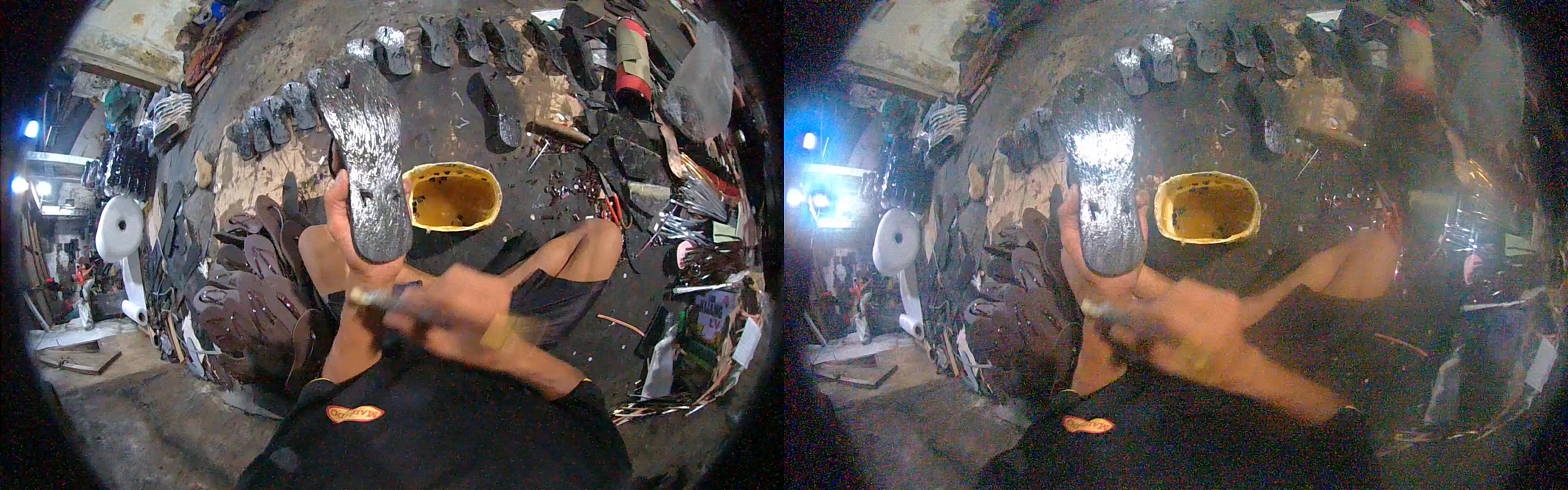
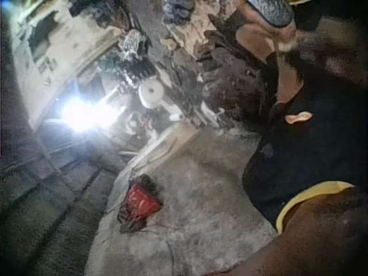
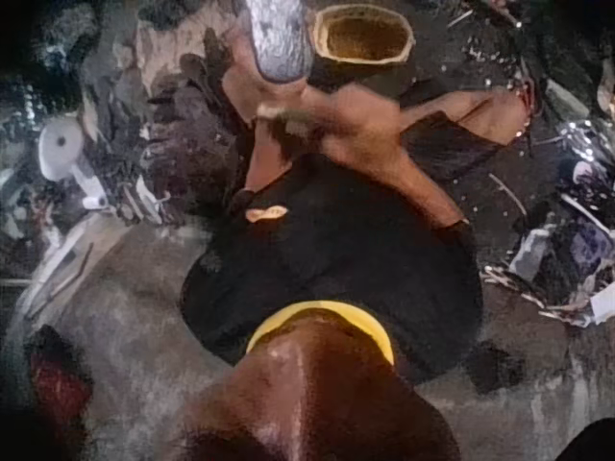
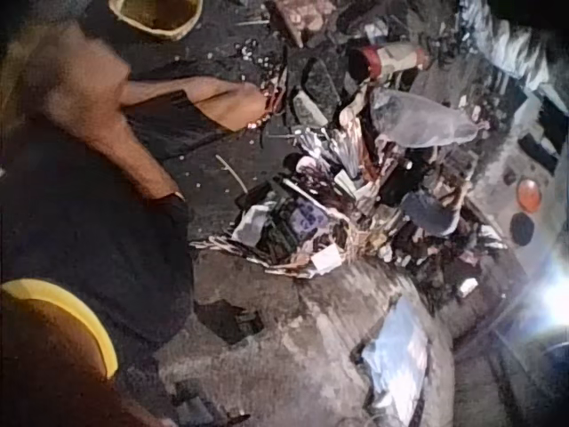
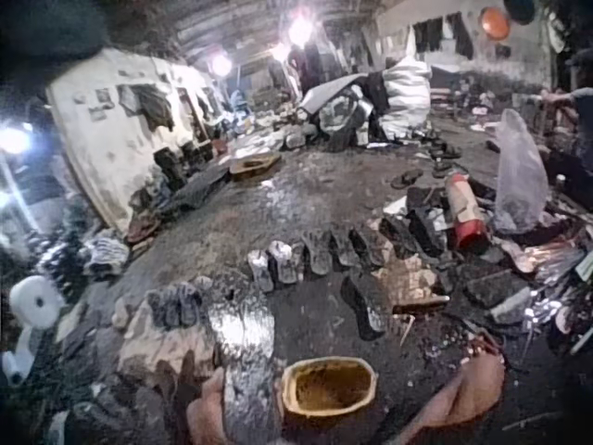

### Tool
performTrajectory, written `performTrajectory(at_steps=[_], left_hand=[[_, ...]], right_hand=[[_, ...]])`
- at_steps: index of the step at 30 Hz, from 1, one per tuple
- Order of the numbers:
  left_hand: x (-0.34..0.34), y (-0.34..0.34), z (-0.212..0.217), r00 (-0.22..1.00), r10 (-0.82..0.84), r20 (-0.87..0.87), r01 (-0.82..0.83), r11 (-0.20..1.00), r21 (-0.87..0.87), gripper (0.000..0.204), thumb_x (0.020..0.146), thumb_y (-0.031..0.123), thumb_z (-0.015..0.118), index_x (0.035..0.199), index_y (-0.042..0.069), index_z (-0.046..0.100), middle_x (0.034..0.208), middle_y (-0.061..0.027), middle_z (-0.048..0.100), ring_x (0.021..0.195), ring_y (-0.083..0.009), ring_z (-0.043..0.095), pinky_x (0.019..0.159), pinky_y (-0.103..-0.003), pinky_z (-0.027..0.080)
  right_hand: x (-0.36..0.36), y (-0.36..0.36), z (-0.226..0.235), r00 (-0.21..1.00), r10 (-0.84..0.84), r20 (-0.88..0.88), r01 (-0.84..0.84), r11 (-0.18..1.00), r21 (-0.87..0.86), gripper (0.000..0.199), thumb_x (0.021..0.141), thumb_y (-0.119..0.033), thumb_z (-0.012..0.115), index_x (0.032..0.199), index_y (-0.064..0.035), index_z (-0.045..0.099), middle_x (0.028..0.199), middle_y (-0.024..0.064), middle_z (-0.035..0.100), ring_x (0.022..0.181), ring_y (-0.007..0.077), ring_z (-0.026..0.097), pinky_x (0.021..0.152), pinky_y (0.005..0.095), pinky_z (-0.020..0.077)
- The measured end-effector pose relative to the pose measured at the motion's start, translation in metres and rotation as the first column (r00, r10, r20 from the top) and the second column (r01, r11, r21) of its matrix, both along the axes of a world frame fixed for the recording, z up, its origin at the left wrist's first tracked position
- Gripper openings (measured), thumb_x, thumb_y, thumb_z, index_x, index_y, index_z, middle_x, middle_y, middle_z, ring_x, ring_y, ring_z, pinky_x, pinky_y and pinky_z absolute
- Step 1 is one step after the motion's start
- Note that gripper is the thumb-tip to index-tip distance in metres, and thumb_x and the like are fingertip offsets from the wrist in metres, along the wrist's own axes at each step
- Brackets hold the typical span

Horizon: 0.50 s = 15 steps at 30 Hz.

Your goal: The person sits on the floor and applies a dark adhesive to the soles of multiple sandals using a brush. They repeatedly dip the brush into a container of glue and coat each sandal sole before placing it on the floor.

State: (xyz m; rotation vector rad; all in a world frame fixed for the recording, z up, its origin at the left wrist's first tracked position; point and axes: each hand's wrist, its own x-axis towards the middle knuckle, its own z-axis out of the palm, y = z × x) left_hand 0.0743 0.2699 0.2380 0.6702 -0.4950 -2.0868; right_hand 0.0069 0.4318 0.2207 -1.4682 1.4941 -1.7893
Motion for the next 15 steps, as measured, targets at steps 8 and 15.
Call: performTrajectory(at_steps=[8, 15], left_hand=[[0.027, 0.015, -0.040, 0.944, -0.324, -0.062, 0.323, 0.946, -0.024, 0.064, 0.102, 0.028, 0.054, 0.161, 0.006, 0.042, 0.145, -0.0155, 0.064, 0.123, -0.0305, 0.068, 0.108, -0.043, 0.055], [0.008, -0.008, -0.032, 0.951, -0.081, 0.298, 0.200, 0.898, -0.393, 0.059, 0.101, 0.028, 0.061, 0.152, 0.001, 0.049, 0.136, -0.0158, 0.067, 0.110, -0.0275, 0.072, 0.099, -0.041, 0.060]], right_hand=[[-0.120, -0.093, 0.046, 0.868, -0.445, -0.220, 0.484, 0.858, 0.173, 0.028, 0.087, -0.021, 0.090, 0.097, 0.0024, 0.079, 0.089, 0.0065, 0.080, 0.073, 0.0116, 0.070, 0.068, 0.0302, 0.0569], [-0.099, -0.061, 0.027, 0.915, -0.356, 0.190, 0.233, 0.850, 0.472, 0.054, 0.079, -0.034, 0.093, 0.118, -0.0004, 0.077, 0.110, 0.0149, 0.081, 0.103, 0.0225, 0.077, 0.095, 0.0390, 0.0584]])
